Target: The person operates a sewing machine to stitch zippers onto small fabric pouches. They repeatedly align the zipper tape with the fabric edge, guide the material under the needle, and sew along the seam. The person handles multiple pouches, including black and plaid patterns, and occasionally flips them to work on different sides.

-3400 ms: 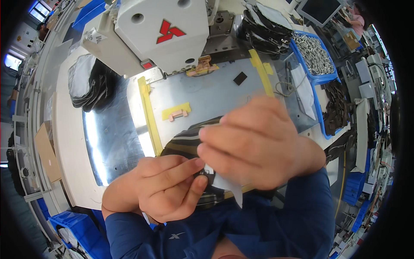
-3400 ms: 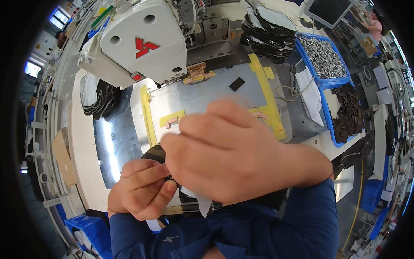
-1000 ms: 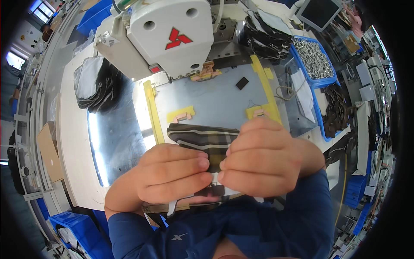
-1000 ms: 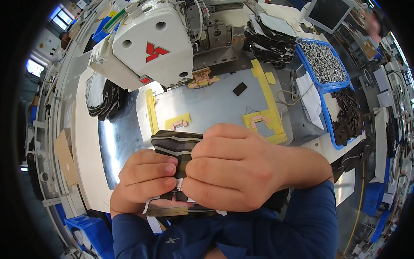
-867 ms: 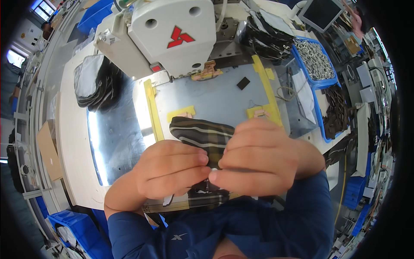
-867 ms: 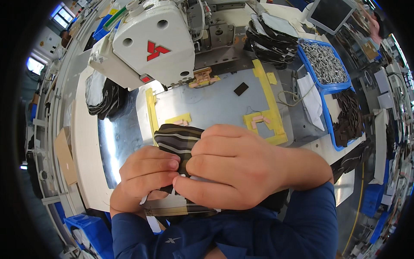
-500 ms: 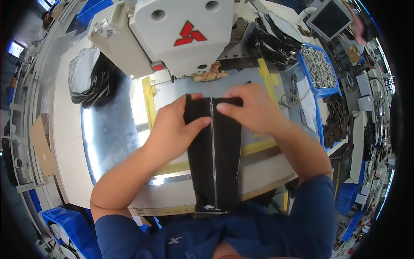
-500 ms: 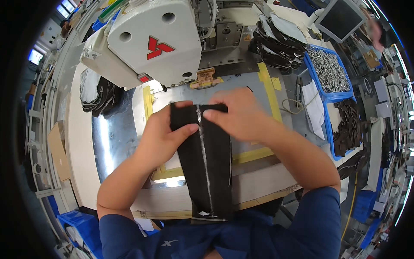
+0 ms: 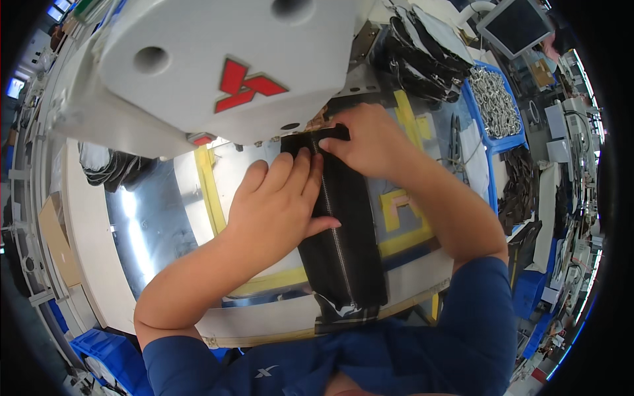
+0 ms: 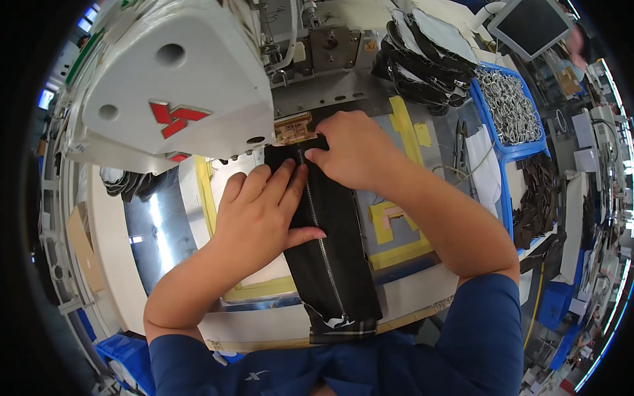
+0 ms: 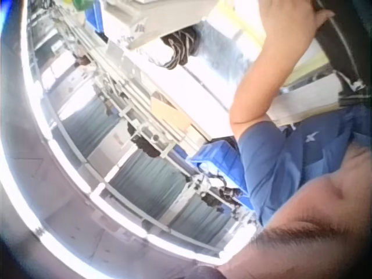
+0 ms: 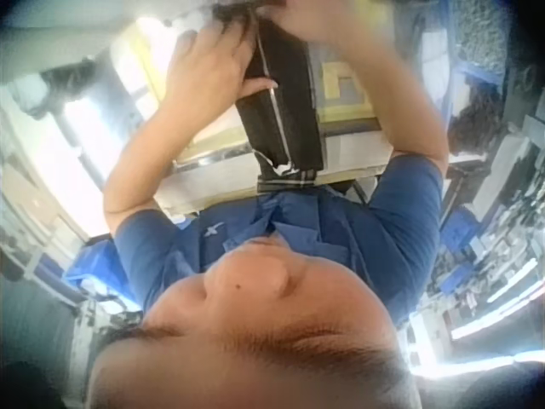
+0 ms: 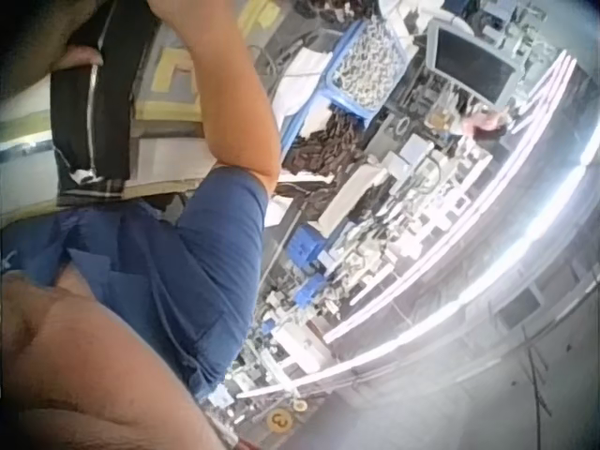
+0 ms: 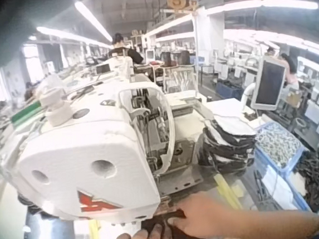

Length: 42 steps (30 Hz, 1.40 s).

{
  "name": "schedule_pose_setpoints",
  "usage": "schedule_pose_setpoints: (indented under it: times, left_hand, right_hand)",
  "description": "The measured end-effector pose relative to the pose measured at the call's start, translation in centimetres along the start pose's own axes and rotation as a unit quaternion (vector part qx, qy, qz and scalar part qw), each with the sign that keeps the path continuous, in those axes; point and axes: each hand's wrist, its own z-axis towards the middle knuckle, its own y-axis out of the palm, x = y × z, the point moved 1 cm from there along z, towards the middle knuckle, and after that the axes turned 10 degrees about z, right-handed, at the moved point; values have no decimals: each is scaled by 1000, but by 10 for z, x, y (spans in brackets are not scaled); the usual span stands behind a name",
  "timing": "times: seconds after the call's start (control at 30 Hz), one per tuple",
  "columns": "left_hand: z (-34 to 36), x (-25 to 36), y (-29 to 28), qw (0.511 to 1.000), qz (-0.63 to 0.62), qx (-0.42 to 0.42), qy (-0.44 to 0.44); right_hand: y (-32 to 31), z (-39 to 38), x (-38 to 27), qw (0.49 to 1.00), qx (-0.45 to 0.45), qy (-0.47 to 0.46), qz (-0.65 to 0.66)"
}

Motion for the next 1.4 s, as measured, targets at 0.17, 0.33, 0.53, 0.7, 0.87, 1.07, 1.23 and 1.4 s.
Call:
schedule_pose_setpoints:
  times: [0.17, 0.33, 0.53, 0.7, 0.87, 1.07, 1.23, 1.4]
  left_hand:
    - [6, -7, 9, 998, -53, -22, 25]
    - [9, -11, 8, 990, -127, -47, 31]
    - [12, -12, 9, 989, -138, -26, 35]
    - [13, -14, 9, 988, -150, -18, 35]
    - [13, -15, 11, 987, -158, -25, 31]
    - [13, -14, 10, 987, -153, -26, 31]
    - [14, -14, 10, 988, -149, -29, 33]
    - [14, -14, 10, 988, -150, -27, 34]
  right_hand:
    - [2, -18, 2, 980, 152, -122, -43]
    - [8, -46, -3, 959, 25, -268, -92]
    - [17, -44, 4, 957, -2, -275, -88]
    - [15, -42, 2, 957, -13, -274, -98]
    - [13, -41, 1, 960, -24, -268, -76]
    - [15, -41, 3, 963, -29, -259, -71]
    - [17, -43, 3, 964, -21, -254, -78]
    - [16, -43, 1, 965, -28, -247, -80]
